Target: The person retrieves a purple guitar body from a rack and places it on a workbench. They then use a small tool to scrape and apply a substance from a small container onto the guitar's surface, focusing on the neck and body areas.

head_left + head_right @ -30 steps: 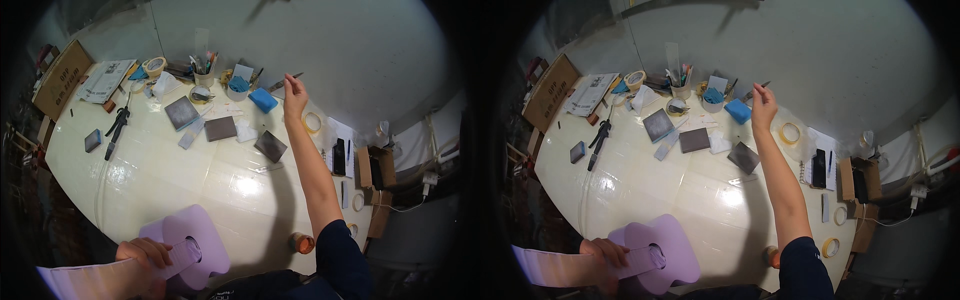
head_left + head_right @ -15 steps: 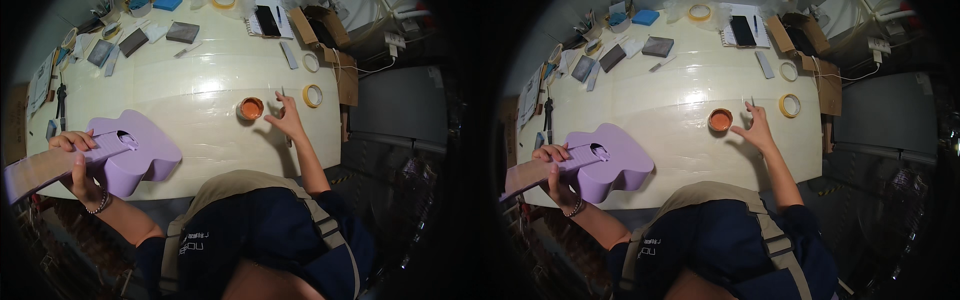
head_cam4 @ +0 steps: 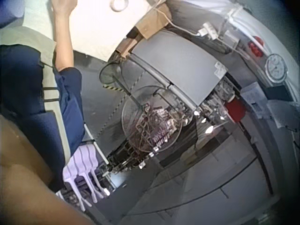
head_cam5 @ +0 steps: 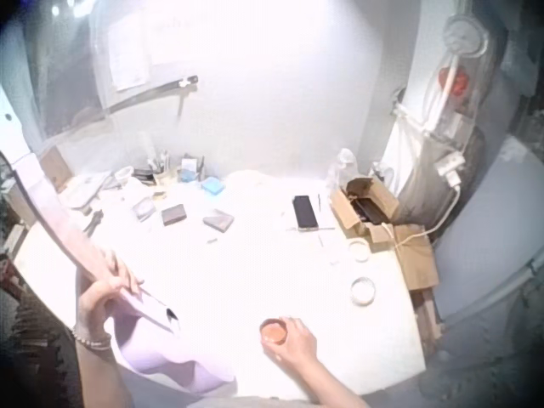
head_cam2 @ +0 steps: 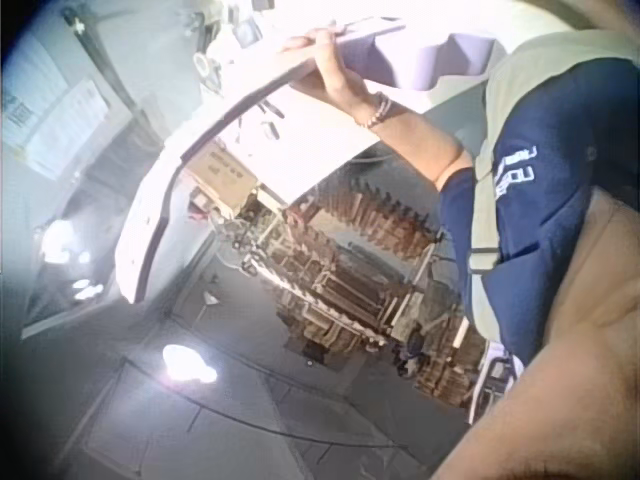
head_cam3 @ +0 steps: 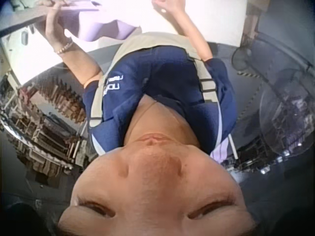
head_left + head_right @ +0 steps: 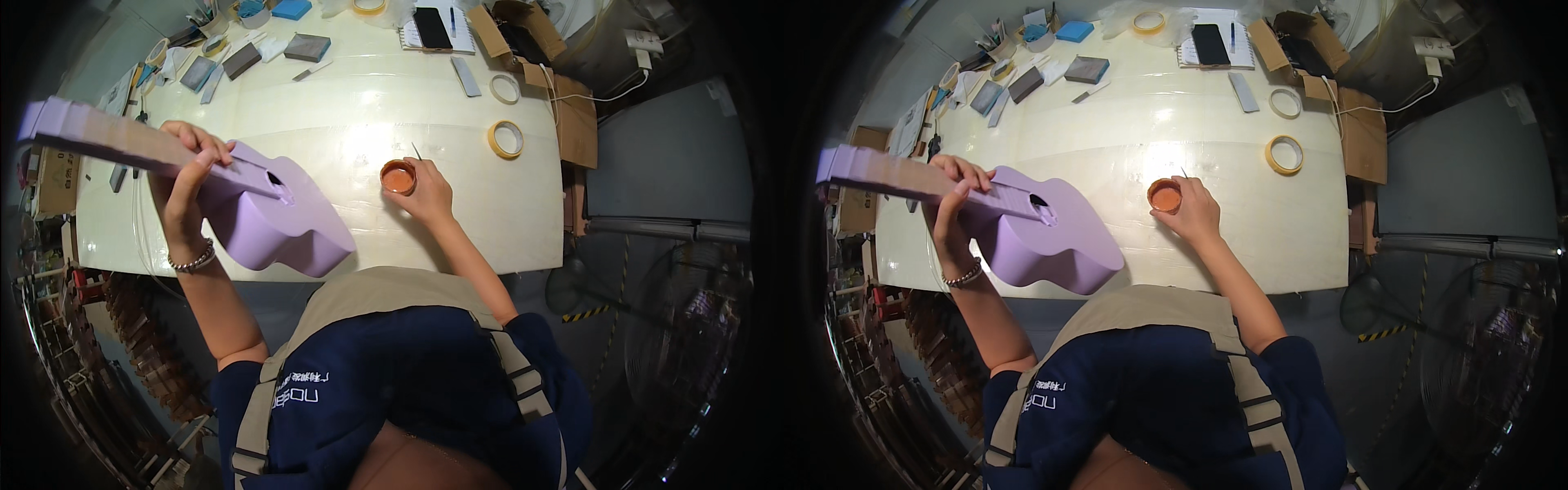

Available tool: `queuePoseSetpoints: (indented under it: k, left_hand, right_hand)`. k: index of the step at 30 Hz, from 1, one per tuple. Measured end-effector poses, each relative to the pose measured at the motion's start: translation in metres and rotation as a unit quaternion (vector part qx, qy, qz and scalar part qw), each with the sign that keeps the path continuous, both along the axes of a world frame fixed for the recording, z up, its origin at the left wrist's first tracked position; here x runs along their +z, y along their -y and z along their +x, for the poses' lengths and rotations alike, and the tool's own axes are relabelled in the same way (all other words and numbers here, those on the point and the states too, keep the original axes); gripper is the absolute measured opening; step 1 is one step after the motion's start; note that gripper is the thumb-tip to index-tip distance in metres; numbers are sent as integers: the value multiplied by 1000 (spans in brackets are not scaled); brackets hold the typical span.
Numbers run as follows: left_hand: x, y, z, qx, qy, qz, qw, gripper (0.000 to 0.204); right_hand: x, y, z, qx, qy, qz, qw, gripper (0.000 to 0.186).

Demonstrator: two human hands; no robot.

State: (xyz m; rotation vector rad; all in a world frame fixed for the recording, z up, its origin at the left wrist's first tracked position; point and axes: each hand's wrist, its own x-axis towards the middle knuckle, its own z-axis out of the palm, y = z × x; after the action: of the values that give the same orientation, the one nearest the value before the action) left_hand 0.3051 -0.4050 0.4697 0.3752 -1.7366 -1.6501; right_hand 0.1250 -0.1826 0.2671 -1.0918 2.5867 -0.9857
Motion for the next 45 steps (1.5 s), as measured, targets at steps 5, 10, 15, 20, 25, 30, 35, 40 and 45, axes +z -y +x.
queuePoseSetpoints:
  k: [5, 10, 15, 20, 25, 30, 35, 40, 45]
  left_hand:
    - [-22, -8, -35, -41, 19, 57, 997, 20]
    - [-18, -8, -53, -94, 57, 40, 993, 23]
    - [-33, 2, -51, -140, 12, 25, 990, 26]
    - [-36, 3, -48, -91, -9, 19, 996, 31]
    - [-37, 6, -53, -89, 0, 32, 996, 31]
    - [-40, 11, -56, -88, -8, 43, 995, 29]
    - [-40, 12, -55, -85, -12, 57, 995, 28]
    - [-40, 14, -55, -76, -11, 55, 995, 30]
    - [-39, 15, -57, -71, -8, 56, 996, 29]
  right_hand:
    - [18, -33, 7, -30, 22, -1, 999, 81]
    - [25, -59, -10, -62, 52, -50, 995, 38]
    - [66, -56, -11, 49, -110, 70, 990, 23]
    - [58, -30, -10, 67, -205, 96, 972, 10]
    - [50, -7, -9, 128, -240, 144, 951, 10]
    - [43, 11, -9, 148, -259, 184, 937, 3]
    - [40, 19, -6, 147, -254, 236, 926, 3]
    - [37, 20, -5, 169, -250, 264, 916, 5]
    - [40, 23, -7, 181, -256, 287, 905, 6]
